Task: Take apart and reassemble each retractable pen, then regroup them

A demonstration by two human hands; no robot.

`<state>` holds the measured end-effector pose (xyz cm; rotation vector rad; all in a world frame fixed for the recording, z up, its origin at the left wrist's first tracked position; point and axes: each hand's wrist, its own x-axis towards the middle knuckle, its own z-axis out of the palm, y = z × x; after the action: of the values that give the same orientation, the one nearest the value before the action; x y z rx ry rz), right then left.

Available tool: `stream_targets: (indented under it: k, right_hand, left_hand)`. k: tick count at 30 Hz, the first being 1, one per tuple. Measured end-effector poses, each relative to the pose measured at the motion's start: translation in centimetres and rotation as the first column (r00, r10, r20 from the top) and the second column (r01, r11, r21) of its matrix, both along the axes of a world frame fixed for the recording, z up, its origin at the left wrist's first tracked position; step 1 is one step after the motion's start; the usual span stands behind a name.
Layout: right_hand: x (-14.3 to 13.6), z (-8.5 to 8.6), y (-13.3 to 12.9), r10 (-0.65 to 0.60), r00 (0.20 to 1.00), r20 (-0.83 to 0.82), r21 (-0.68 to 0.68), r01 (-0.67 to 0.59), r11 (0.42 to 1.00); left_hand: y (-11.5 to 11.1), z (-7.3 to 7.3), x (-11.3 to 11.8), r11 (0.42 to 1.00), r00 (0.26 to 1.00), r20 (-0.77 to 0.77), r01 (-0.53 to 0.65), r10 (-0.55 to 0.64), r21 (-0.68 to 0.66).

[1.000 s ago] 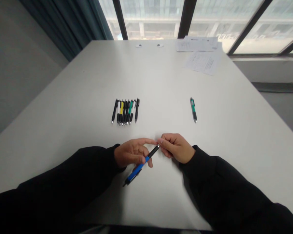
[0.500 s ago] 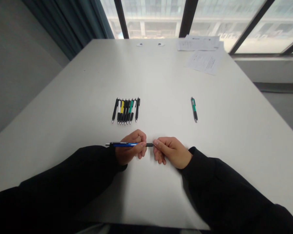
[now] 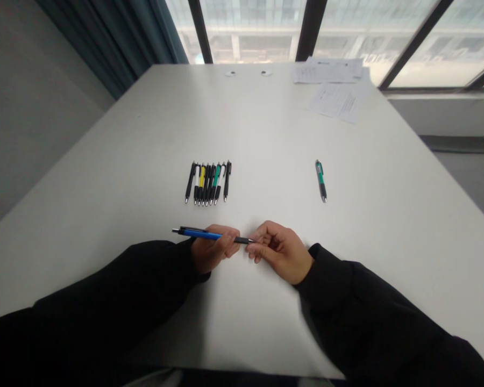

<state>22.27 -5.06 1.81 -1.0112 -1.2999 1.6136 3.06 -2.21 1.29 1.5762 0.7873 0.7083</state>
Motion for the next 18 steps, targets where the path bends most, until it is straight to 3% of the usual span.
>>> stream_targets:
  k: [5,11,15,18]
  right_hand:
    - [0.26,-0.08,0.16,0.125,0.987,0.104,0.001,-0.125,0.992]
    - [0.08,0.07,0.1,0.046,0.999,0.017,0.0,-0.046,0.999]
    - [0.24,0.03,0.17,0.095,0.988,0.121,0.008,-0.097,0.995]
    - [0.35,-0.15,0.17,0.01,0.994,0.108,0.049,-0.016,0.999]
  left_hand:
    - [0.1,-0.06,-0.03,1.0,1.0,-0.014,-0.007,0.007,0.007]
    - [0.33,0.15,-0.35,0.998,0.995,-0.098,0.021,-0.027,-0.058]
    - [0.37,0.03,-0.29,1.0,0.996,-0.093,-0.006,0.005,-0.008]
    - [0.3,-0.05,-0.21,1.0,0.997,-0.078,-0.018,0.018,-0.007]
